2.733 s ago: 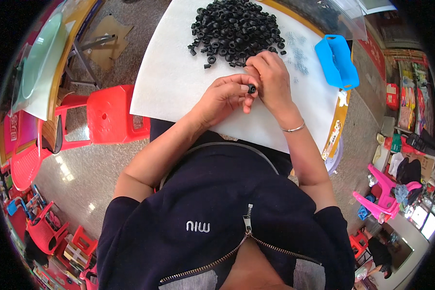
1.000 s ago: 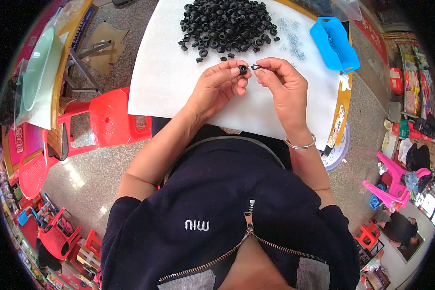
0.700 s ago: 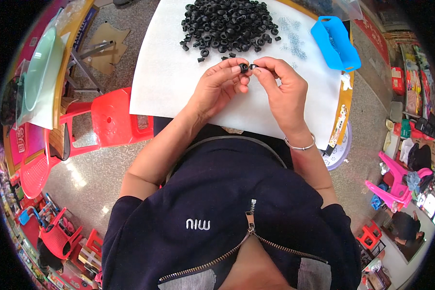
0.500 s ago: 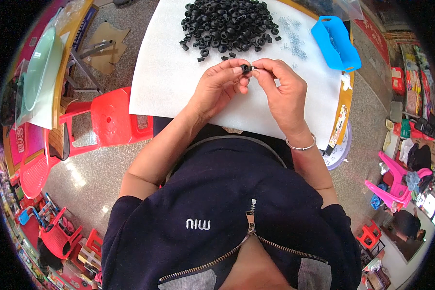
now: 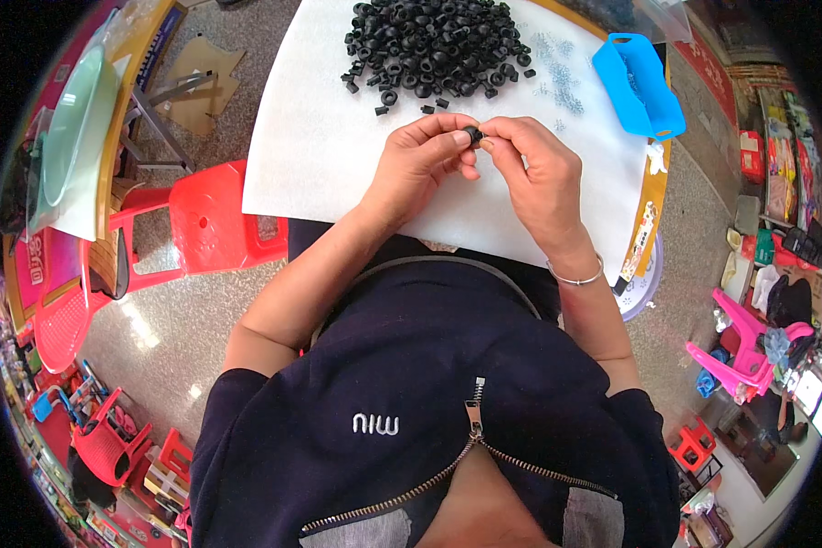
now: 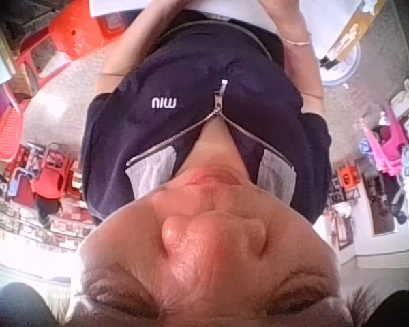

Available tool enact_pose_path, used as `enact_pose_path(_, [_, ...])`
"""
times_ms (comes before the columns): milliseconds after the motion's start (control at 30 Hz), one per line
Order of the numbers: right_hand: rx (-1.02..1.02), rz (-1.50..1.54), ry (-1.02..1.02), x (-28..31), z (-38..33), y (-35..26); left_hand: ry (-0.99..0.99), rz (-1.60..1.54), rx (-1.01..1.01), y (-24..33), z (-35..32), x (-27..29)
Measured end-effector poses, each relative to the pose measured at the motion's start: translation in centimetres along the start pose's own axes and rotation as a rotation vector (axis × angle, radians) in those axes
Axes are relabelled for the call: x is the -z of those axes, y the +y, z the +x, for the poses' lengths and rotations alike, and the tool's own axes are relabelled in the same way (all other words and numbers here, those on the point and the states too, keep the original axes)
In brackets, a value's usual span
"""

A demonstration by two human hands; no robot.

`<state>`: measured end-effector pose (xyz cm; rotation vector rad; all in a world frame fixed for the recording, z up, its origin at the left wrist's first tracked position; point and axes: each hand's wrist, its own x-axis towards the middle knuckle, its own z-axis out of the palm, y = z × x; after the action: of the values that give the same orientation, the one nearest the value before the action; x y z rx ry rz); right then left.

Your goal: Manually assembling small black plastic components by snapping them together and sorting them.

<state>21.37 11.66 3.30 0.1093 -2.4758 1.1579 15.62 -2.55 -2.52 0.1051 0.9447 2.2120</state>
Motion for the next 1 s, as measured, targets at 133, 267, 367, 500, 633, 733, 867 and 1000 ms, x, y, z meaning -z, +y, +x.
enact_pose_path(133, [0.030,-0.037,-0.024,0.1,-0.2,0.2,0.012,0.055,-0.011,-0.2,-0.1,0.0])
enact_pose_path(267, [0.087,-0.073,-0.013,-0.2,-0.5,0.6,0.012,0.121,-0.059,-0.7,-0.2,-0.1])
enact_pose_path(367, [0.142,-0.114,-0.012,-0.3,-0.6,0.9,0.026,0.144,-0.052,-0.8,-0.3,-0.2])
enact_pose_path(500, [0.177,-0.085,-0.031,-0.3,-0.8,1.4,0.006,0.155,0.012,-0.4,-0.1,0.1])
enact_pose_path(633, [0.084,0.083,-0.085,0.0,-1.0,2.4,0.000,0.153,0.051,-0.3,-0.1,0.1])
enact_pose_path(733, [0.161,0.034,-0.064,-0.3,-0.9,2.9,-0.003,0.185,0.041,-0.5,0.0,0.2])
enact_pose_path(867, [0.218,-0.063,-0.026,-0.7,-0.9,3.0,0.027,0.195,0.055,-0.2,0.0,-0.2])
enact_pose_path(1000, [0.234,-0.099,0.001,-0.9,-1.0,3.1,0.001,0.175,0.069,0.0,0.0,-0.1])
